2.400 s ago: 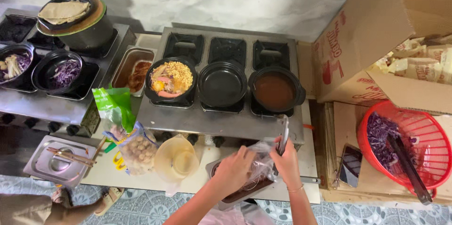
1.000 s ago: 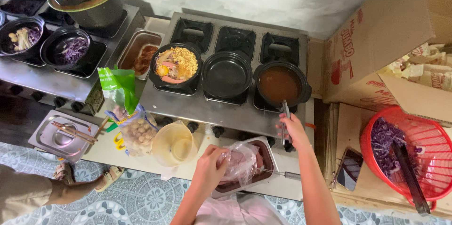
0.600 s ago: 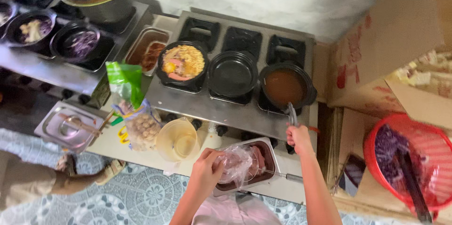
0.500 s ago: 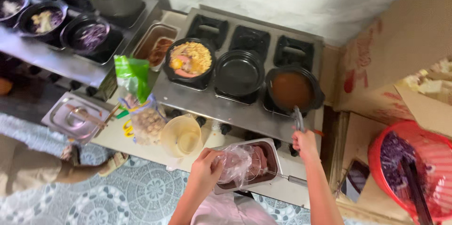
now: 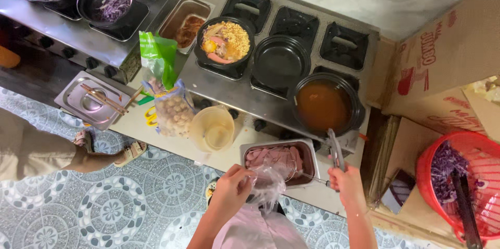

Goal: The person ladles cooked noodles, meat, and vegetables from a pot into a paper bowl using a skimmer, then pours hot broth over the ingredients from a pot. They carry the bowl to a side table, add chopped herbs, cover the bowl with a lid and plastic wrap, then return to the stove to pour broth into a plastic bag and tie it closed.

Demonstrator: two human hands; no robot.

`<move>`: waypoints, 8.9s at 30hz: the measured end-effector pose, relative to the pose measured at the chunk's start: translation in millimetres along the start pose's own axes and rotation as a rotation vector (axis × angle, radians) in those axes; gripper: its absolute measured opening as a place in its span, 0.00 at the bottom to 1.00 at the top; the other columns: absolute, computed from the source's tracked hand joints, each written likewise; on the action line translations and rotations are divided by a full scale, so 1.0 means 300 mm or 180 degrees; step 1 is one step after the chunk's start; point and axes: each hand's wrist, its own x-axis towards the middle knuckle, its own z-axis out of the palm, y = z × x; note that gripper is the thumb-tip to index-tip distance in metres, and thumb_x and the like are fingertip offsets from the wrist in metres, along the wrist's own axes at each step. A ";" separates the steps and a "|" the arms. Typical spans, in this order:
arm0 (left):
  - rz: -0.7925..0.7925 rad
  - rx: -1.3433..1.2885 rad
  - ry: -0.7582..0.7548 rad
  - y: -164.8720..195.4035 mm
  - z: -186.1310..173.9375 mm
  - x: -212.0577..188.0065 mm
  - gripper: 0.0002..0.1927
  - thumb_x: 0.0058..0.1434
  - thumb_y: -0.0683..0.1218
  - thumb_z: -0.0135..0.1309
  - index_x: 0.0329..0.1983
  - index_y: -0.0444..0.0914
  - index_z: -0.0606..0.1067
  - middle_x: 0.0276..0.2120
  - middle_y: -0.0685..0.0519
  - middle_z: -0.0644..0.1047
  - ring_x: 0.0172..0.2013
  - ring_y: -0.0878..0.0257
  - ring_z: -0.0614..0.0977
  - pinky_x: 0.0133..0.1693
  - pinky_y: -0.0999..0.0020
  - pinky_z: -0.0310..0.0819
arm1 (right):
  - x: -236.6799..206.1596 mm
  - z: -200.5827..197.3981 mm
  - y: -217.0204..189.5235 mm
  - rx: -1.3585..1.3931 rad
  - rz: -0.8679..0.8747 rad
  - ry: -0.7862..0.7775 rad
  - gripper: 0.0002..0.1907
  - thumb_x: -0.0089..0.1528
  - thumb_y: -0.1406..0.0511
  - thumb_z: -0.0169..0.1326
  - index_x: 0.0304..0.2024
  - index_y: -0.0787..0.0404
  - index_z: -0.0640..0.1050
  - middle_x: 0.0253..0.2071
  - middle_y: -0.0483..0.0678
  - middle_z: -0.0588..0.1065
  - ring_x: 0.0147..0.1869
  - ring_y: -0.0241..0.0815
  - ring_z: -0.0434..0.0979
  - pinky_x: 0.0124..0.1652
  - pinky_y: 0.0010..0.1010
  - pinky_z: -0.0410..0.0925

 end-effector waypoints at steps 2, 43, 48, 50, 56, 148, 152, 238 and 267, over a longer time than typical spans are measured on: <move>0.0057 -0.0056 -0.0032 -0.003 -0.026 -0.016 0.07 0.57 0.38 0.59 0.39 0.36 0.81 0.31 0.51 0.77 0.22 0.64 0.78 0.28 0.69 0.73 | -0.063 0.031 0.027 0.0031 0.0035 -0.0004 0.22 0.58 0.73 0.50 0.55 0.68 0.75 0.20 0.39 0.65 0.21 0.30 0.58 0.21 0.27 0.51; 0.0002 -0.0246 -0.0396 -0.191 -0.671 -0.158 0.04 0.58 0.37 0.60 0.37 0.34 0.81 0.27 0.52 0.76 0.22 0.66 0.77 0.27 0.71 0.73 | -0.583 0.793 0.113 -0.1971 -0.1123 0.1025 0.19 0.57 0.71 0.54 0.51 0.67 0.77 0.19 0.47 0.67 0.22 0.32 0.63 0.24 0.29 0.60; 0.0000 -0.0242 -0.0392 -0.193 -0.673 -0.161 0.04 0.58 0.37 0.59 0.36 0.34 0.81 0.28 0.53 0.77 0.22 0.65 0.77 0.27 0.71 0.73 | -0.592 0.807 0.105 -0.2171 -0.1154 0.1118 0.26 0.56 0.70 0.54 0.58 0.67 0.75 0.19 0.50 0.68 0.21 0.34 0.64 0.24 0.31 0.62; 0.0037 -0.0273 -0.0388 -0.196 -0.674 -0.161 0.04 0.58 0.37 0.59 0.36 0.34 0.80 0.28 0.53 0.77 0.23 0.66 0.77 0.27 0.71 0.74 | -0.597 0.810 0.105 -0.2267 -0.1361 0.1137 0.29 0.54 0.71 0.55 0.60 0.67 0.74 0.19 0.50 0.68 0.22 0.34 0.65 0.25 0.31 0.63; 0.0026 -0.0248 -0.0367 -0.200 -0.673 -0.161 0.04 0.59 0.38 0.60 0.37 0.34 0.81 0.27 0.52 0.76 0.22 0.65 0.77 0.27 0.71 0.73 | -0.618 0.822 0.094 -0.2252 -0.1276 0.1156 0.30 0.54 0.70 0.53 0.61 0.65 0.74 0.19 0.51 0.69 0.20 0.37 0.65 0.25 0.33 0.64; -0.0489 0.0244 0.0318 -0.011 0.051 0.052 0.06 0.57 0.42 0.62 0.35 0.35 0.82 0.24 0.50 0.76 0.20 0.61 0.75 0.26 0.67 0.70 | 0.269 0.158 -0.265 -0.0076 -0.0684 0.0152 0.09 0.61 0.74 0.51 0.40 0.79 0.73 0.25 0.54 0.70 0.24 0.41 0.68 0.24 0.33 0.61; -0.0402 0.0248 0.0274 0.007 0.042 0.038 0.05 0.57 0.42 0.62 0.36 0.35 0.81 0.25 0.50 0.76 0.21 0.61 0.76 0.27 0.68 0.71 | 0.267 0.125 -0.285 -0.0009 -0.0381 0.0024 0.19 0.57 0.74 0.45 0.52 0.70 0.71 0.41 0.53 0.78 0.44 0.45 0.82 0.37 0.42 0.75; 0.0655 0.0833 0.0303 -0.512 -0.376 0.338 0.05 0.60 0.43 0.59 0.36 0.38 0.83 0.35 0.47 0.79 0.29 0.51 0.82 0.34 0.58 0.77 | -0.614 0.695 0.081 -0.2321 -0.2261 0.0645 0.13 0.57 0.62 0.63 0.35 0.66 0.78 0.19 0.53 0.69 0.19 0.40 0.63 0.23 0.29 0.60; 0.0859 0.0466 -0.1718 -0.573 -0.446 0.493 0.06 0.60 0.46 0.61 0.37 0.39 0.84 0.33 0.50 0.78 0.31 0.55 0.83 0.35 0.62 0.77 | -0.635 1.182 0.100 -0.3004 -0.1644 0.1515 0.15 0.56 0.61 0.64 0.24 0.63 0.73 0.17 0.50 0.73 0.19 0.49 0.75 0.22 0.38 0.67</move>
